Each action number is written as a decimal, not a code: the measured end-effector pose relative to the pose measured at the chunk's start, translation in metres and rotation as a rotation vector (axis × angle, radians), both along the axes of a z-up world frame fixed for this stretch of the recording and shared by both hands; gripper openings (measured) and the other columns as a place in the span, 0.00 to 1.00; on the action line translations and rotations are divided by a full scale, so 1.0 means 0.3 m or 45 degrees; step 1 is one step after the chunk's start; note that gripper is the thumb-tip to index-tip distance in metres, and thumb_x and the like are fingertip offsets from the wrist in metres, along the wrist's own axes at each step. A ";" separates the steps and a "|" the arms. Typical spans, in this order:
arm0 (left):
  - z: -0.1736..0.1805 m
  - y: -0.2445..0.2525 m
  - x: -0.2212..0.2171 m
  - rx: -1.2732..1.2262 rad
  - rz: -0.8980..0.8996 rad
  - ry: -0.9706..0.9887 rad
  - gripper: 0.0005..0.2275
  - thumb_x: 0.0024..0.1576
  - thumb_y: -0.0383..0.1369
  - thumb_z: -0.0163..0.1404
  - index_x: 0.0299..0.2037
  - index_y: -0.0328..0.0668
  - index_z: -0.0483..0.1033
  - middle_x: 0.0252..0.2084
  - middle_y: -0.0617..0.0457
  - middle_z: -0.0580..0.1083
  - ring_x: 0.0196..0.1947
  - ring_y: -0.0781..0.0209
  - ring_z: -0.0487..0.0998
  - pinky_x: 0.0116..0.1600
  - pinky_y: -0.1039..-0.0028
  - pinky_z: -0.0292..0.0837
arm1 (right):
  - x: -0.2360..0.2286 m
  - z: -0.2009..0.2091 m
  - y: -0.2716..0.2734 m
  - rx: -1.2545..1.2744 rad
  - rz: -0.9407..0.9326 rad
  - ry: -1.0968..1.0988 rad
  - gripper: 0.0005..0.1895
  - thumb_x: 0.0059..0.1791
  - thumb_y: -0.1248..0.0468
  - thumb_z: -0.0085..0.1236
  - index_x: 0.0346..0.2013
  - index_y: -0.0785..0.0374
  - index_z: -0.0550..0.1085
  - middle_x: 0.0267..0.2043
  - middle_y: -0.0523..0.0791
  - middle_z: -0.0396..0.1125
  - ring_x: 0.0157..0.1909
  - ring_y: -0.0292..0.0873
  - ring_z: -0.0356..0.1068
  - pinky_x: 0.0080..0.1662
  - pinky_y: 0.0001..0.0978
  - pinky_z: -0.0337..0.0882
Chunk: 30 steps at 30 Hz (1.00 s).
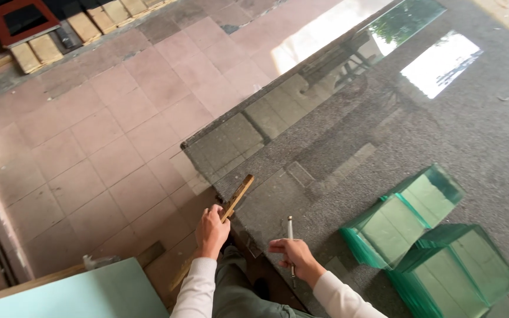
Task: Measuring and marking glass panes on a workbench using a ruler and marker
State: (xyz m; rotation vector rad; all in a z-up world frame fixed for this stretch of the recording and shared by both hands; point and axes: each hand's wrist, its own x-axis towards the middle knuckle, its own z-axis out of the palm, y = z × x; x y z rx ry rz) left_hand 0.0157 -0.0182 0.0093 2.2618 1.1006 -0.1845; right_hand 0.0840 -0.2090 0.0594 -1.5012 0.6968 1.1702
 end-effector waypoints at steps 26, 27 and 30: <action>0.006 0.023 -0.033 -0.173 0.236 0.199 0.19 0.48 0.50 0.39 0.34 0.44 0.73 0.34 0.45 0.73 0.42 0.47 0.70 0.53 0.56 0.52 | 0.300 -0.064 0.323 0.002 0.898 -1.227 0.05 0.38 0.61 0.54 0.24 0.57 0.72 0.21 0.47 0.67 0.19 0.38 0.66 0.24 0.26 0.70; -0.003 0.022 -0.035 -0.169 0.263 0.150 0.18 0.48 0.50 0.40 0.32 0.44 0.73 0.31 0.45 0.73 0.40 0.47 0.70 0.53 0.56 0.52 | 0.297 -0.059 0.313 -0.041 0.965 -1.308 0.05 0.38 0.60 0.53 0.24 0.57 0.72 0.22 0.47 0.67 0.21 0.40 0.67 0.26 0.30 0.69; -0.027 0.018 -0.039 -0.153 0.299 0.092 0.18 0.47 0.50 0.42 0.29 0.43 0.74 0.29 0.45 0.72 0.38 0.46 0.71 0.53 0.55 0.52 | 0.281 -0.050 0.288 -0.085 1.099 -1.441 0.04 0.38 0.61 0.51 0.23 0.56 0.72 0.21 0.47 0.67 0.23 0.44 0.67 0.28 0.35 0.67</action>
